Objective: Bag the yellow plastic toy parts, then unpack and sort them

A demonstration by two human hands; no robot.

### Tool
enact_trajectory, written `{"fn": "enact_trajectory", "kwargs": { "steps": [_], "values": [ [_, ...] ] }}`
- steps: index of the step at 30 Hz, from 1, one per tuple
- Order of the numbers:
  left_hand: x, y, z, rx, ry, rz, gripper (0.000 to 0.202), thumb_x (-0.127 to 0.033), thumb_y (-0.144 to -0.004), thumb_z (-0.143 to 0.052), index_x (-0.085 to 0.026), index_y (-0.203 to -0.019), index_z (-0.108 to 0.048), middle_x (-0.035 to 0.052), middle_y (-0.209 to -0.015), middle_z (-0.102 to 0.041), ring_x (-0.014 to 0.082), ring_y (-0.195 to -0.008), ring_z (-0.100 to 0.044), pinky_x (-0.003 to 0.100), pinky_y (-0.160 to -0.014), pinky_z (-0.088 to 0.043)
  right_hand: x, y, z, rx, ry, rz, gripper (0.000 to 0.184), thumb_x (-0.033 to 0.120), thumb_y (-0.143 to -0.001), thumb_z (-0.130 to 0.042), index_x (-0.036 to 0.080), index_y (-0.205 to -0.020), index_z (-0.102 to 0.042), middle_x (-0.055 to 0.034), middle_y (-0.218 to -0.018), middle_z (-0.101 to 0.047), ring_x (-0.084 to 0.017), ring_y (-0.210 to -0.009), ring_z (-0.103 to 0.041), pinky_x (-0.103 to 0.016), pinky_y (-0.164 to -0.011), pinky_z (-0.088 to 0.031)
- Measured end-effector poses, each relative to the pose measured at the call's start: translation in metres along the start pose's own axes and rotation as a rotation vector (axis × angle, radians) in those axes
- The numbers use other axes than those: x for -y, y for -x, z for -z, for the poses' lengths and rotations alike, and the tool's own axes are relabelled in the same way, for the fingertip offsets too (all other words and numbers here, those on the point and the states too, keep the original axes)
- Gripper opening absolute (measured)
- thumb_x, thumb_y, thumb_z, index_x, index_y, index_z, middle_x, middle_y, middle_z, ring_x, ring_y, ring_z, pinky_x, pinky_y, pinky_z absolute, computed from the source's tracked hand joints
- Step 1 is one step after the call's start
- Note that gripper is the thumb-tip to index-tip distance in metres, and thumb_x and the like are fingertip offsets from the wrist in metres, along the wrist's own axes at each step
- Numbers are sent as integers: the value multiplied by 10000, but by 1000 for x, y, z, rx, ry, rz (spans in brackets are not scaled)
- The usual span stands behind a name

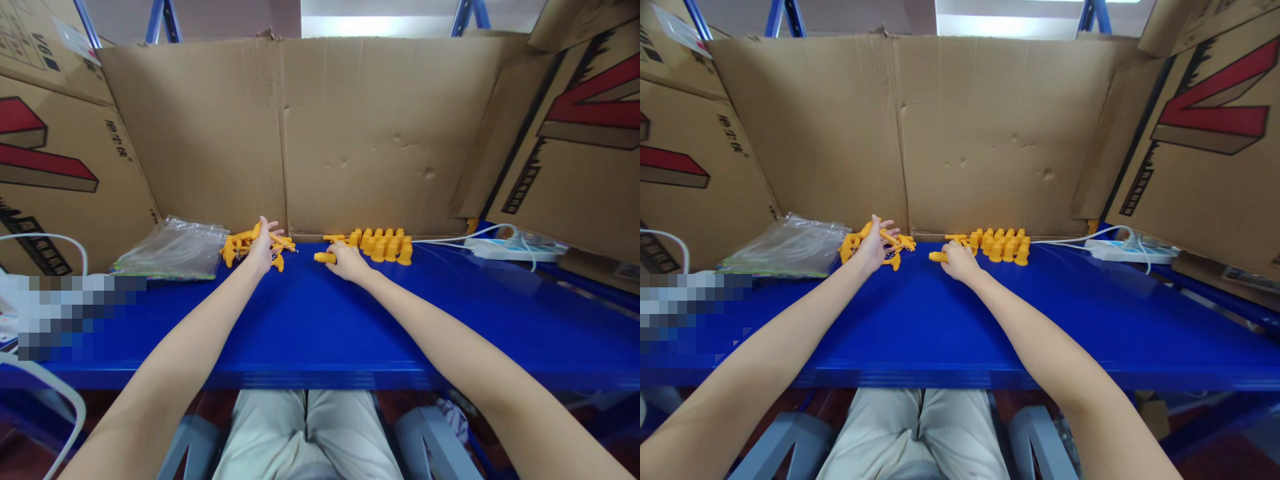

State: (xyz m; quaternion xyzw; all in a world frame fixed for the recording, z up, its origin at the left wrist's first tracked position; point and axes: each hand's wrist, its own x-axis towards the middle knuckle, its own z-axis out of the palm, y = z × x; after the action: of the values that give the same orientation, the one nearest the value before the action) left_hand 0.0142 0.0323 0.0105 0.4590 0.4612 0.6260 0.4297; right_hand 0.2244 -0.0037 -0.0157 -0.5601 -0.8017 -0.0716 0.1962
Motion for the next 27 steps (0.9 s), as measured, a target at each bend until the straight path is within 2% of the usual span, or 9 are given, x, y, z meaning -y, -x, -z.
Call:
{"fn": "enact_trajectory", "kwargs": {
  "steps": [7, 12, 17, 22, 25, 27],
  "values": [
    [0, 13, -12, 86, -37, 11, 633, -667, -894, -132, -271, -1228, -496, 96, -1023, -681, 201, -861, -668, 287, -602, -488, 9, -4, -4, -55, -261, 38, 236, 210, -777, -640, 147, -1005, -638, -100, -1023, -655, -207, -940, -612, -321, -837, -444],
    [2, 12, -12, 108, -79, 0, 730, -752, -830, -102, -296, -1271, -464, 93, -1014, -683, 208, -848, -670, 293, -603, -498, 13, -3, -3, -76, -390, 12, 225, 199, -746, -665, 146, -965, -665, -81, -966, -677, -191, -888, -625, -312, -822, -453],
    [-2, 16, -12, 94, -38, 42, 723, -733, -846, -95, -283, -1295, -441, 99, -1067, -664, 184, -834, -659, 263, -589, -469, 10, -4, -3, -58, -434, -51, 250, 196, -742, -675, 121, -981, -668, -85, -946, -689, -186, -865, -629, -301, -810, -452],
    [-3, 20, -13, 111, -24, 47, 748, -770, -819, -136, -289, -1319, -415, 96, -1069, -651, 181, -844, -645, 250, -603, -446, 7, -6, -8, -69, -540, -27, 263, 206, -737, -676, 104, -979, -662, -80, -901, -689, -167, -789, -618, -282, -745, -456],
    [0, 22, -16, 138, -45, 61, 701, -744, -842, -176, -311, -1354, -378, 92, -1126, -636, 193, -929, -628, 268, -668, -452, 8, -7, -11, -76, -599, 8, 260, 219, -727, -682, 105, -961, -663, -73, -891, -687, -159, -770, -611, -268, -709, -452],
    [2, 24, -19, 173, -84, 75, 643, -695, -865, -283, -341, -1401, -305, 90, -1215, -599, 205, -1014, -602, 294, -735, -454, 9, -7, -12, -76, -609, 12, 258, 226, -725, -681, 108, -953, -665, -65, -872, -685, -152, -746, -604, -264, -696, -448]
  ]
}}
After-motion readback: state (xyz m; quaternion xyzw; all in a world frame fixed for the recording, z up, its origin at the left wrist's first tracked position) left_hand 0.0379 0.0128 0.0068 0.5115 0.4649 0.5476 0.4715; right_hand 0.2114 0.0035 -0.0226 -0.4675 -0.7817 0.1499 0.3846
